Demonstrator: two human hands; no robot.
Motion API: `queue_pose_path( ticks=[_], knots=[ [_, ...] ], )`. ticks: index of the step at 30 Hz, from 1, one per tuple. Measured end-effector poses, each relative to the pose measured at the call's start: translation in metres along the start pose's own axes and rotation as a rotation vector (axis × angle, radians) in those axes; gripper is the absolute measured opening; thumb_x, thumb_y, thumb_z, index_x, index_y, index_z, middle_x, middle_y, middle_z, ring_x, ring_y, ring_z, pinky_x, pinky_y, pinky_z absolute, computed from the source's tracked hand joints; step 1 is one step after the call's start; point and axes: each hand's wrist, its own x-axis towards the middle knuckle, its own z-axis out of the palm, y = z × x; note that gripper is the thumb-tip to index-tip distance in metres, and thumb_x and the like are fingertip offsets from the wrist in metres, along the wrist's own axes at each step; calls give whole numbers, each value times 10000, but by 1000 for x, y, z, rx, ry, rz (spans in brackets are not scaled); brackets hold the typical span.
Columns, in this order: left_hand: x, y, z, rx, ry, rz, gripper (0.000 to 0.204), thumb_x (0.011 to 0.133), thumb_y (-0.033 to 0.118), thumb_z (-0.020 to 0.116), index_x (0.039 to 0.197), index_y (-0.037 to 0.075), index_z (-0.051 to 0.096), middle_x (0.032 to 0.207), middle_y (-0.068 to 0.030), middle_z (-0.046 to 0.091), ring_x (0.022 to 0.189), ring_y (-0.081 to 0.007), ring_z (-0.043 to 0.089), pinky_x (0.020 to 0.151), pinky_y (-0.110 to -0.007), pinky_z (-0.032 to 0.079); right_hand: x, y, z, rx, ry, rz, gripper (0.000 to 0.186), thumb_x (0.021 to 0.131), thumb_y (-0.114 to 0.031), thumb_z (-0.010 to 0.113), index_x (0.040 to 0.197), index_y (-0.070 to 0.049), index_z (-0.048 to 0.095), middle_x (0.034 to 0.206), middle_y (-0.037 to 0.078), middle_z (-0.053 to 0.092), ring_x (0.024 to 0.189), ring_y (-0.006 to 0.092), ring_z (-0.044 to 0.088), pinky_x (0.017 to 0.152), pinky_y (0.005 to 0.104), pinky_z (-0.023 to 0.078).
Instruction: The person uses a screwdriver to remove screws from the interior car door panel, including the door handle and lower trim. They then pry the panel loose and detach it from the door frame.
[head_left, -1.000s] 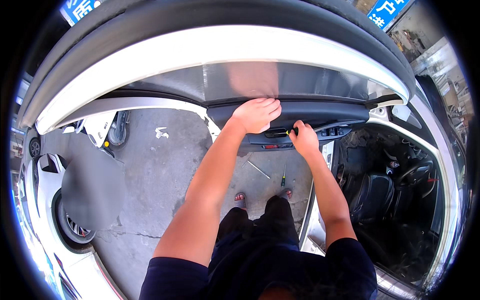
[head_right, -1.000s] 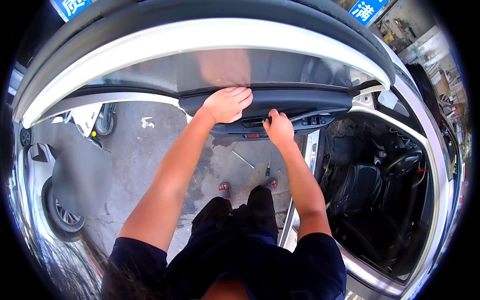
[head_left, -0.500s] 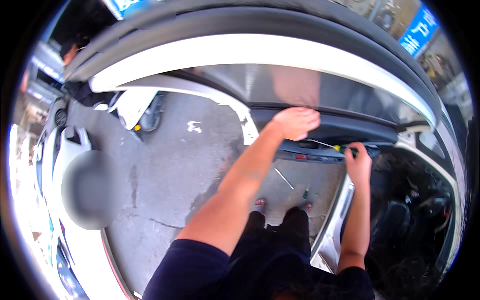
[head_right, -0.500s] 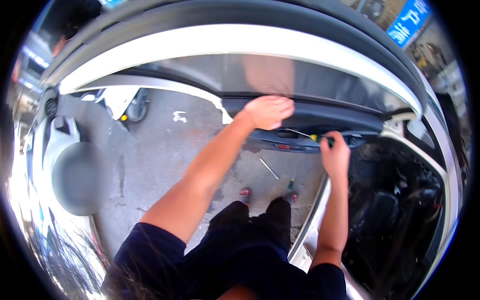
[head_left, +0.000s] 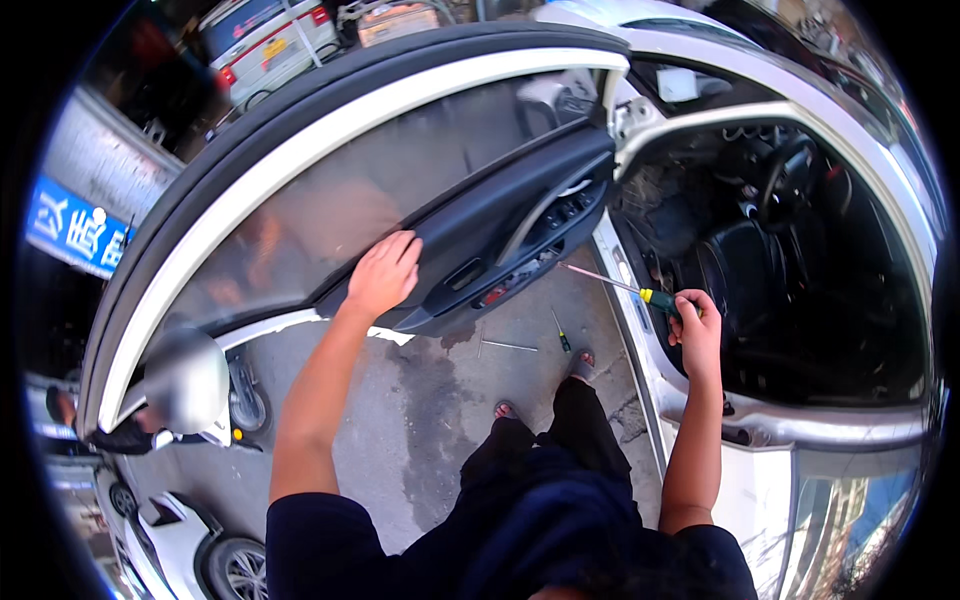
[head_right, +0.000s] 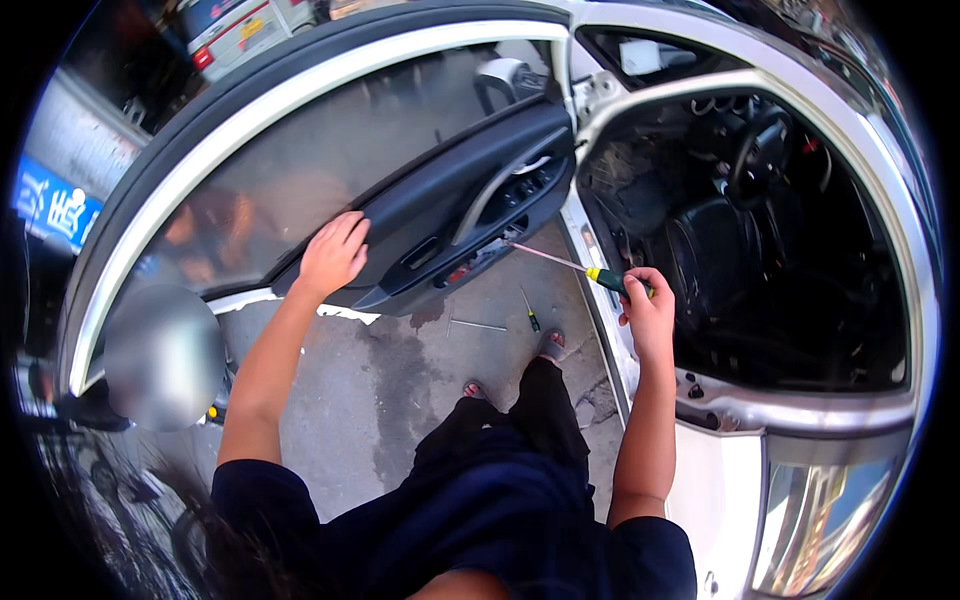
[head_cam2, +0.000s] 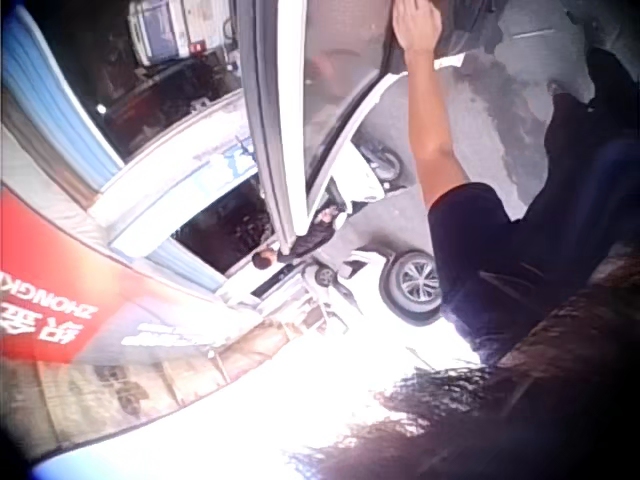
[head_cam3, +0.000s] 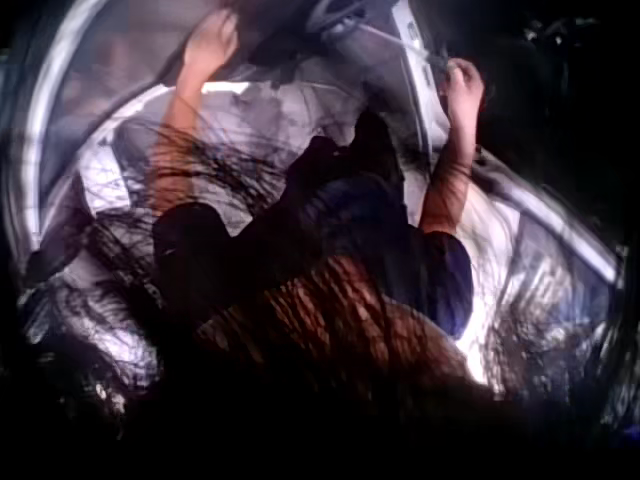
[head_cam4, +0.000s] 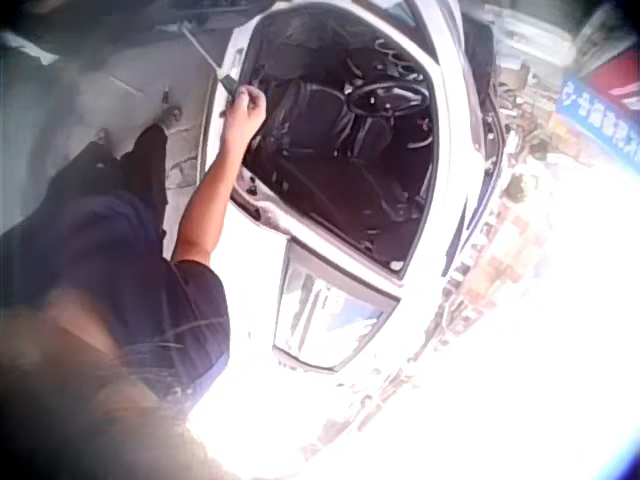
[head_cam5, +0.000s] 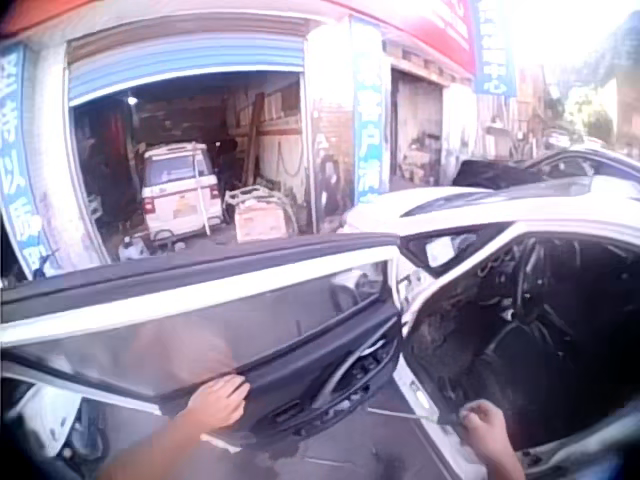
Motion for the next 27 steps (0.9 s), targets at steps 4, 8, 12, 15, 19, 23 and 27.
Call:
queue_pose_path(
  ticks=[4,8,12,15,19,23,27],
  knots=[
    [7,16,5,32,58,-26,463,819,118,702,1262,37,594,1301,-148,587,1221,-336,561,1031,-450,451,-23,34,-73,119,255,113,143,956,-170,628,1002,-35,640,683,13,514,540,62,449,470,245,414],
    [-3,66,23,159,123,-101,463,806,84,685,1261,49,601,1321,-142,580,1232,-362,528,1047,-508,396,-37,63,-119,237,448,171,163,970,-188,616,1032,-38,631,697,30,538,553,70,463,479,247,427],
    [8,151,92,-112,33,-139,503,795,88,672,1286,32,579,1376,-158,538,1284,-397,463,1085,-518,339,-33,98,-157,374,625,197,207,1018,-248,582,1091,-57,613,729,16,536,577,80,482,492,256,447],
    [25,240,141,-415,-288,-31,548,783,95,682,1309,24,545,1387,-191,495,1303,-415,427,1093,-527,323,-10,132,-182,404,742,219,220,1030,-271,570,1114,-70,591,774,17,553,613,85,494,531,268,468],
    [78,328,205,-610,-596,119,526,828,158,689,1314,23,540,1354,-193,533,1294,-413,452,1079,-508,366,50,180,-210,511,882,297,240,1029,-294,578,1156,-91,573,782,14,556,634,92,501,563,286,482],
    [179,396,291,-720,-673,249,408,858,177,677,1227,25,589,1179,-199,652,1114,-391,603,946,-459,480,121,232,-241,633,1008,270,268,1023,-300,592,1188,-91,564,800,27,574,642,95,533,540,273,508],
    [341,489,351,-681,-889,227,212,850,221,660,838,10,669,813,-198,689,802,-404,668,756,-481,530,202,265,-275,760,1116,179,274,1024,-285,591,1191,-74,544,810,32,574,646,91,536,557,278,525]
  ],
)
